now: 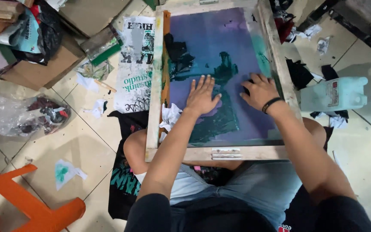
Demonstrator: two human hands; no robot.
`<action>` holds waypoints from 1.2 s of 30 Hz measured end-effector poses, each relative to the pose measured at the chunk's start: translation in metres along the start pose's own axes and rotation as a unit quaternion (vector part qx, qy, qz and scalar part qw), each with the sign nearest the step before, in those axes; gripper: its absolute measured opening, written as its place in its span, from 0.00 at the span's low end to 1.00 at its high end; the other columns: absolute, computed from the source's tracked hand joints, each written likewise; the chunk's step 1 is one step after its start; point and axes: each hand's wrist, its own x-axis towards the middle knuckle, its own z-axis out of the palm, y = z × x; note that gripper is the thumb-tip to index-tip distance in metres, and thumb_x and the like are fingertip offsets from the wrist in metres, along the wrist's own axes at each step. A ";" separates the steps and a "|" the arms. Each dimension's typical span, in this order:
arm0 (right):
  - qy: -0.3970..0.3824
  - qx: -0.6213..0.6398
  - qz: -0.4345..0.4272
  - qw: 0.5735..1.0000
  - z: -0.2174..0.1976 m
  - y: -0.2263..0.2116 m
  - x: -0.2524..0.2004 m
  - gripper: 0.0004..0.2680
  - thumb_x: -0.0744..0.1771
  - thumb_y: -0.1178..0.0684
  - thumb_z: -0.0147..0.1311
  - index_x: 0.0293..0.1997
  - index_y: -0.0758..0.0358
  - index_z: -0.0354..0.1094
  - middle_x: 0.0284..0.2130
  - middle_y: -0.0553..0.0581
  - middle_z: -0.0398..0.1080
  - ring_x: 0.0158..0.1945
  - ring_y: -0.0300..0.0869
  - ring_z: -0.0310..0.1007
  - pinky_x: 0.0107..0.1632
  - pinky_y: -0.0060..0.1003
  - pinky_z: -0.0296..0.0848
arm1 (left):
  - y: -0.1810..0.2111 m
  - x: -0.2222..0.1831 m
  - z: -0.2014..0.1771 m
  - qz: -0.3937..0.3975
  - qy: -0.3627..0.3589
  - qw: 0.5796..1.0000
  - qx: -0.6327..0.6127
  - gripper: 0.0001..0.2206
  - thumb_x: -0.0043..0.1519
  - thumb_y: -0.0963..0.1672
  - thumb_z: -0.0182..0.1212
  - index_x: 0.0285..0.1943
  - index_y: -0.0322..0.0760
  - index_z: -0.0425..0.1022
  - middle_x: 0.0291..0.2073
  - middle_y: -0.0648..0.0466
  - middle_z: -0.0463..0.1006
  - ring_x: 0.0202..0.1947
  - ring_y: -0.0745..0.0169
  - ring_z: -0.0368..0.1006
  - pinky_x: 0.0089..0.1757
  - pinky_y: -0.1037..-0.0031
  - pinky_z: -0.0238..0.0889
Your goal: Manually cleaning ink or residue from a screen printing mesh using scraps of paper or cloth.
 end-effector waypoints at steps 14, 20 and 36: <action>0.010 0.211 -0.049 0.976 0.020 0.014 -0.006 0.19 0.72 0.48 0.43 0.74 0.58 0.57 0.70 0.69 0.58 0.74 0.59 0.54 0.73 0.53 0.55 | 0.004 0.054 0.008 0.016 -0.019 1.000 0.019 0.32 0.73 0.59 0.25 0.84 0.49 0.40 0.82 0.56 0.39 0.81 0.58 0.32 0.73 0.49 0.21; 0.016 0.222 -0.046 0.974 0.033 0.019 0.004 0.19 0.72 0.46 0.43 0.74 0.55 0.58 0.70 0.67 0.58 0.75 0.58 0.53 0.75 0.52 0.51 | 0.015 0.066 0.004 -0.048 0.000 0.999 0.024 0.33 0.72 0.60 0.25 0.84 0.46 0.38 0.82 0.50 0.37 0.81 0.51 0.30 0.72 0.46 0.19; 0.036 0.271 -0.099 0.957 0.039 -0.004 0.012 0.17 0.73 0.52 0.41 0.73 0.61 0.58 0.69 0.71 0.58 0.75 0.61 0.51 0.74 0.56 0.53 | -0.008 -0.032 -0.005 0.064 -0.056 0.996 0.007 0.29 0.75 0.56 0.34 0.84 0.51 0.42 0.82 0.51 0.40 0.81 0.48 0.30 0.72 0.47 0.18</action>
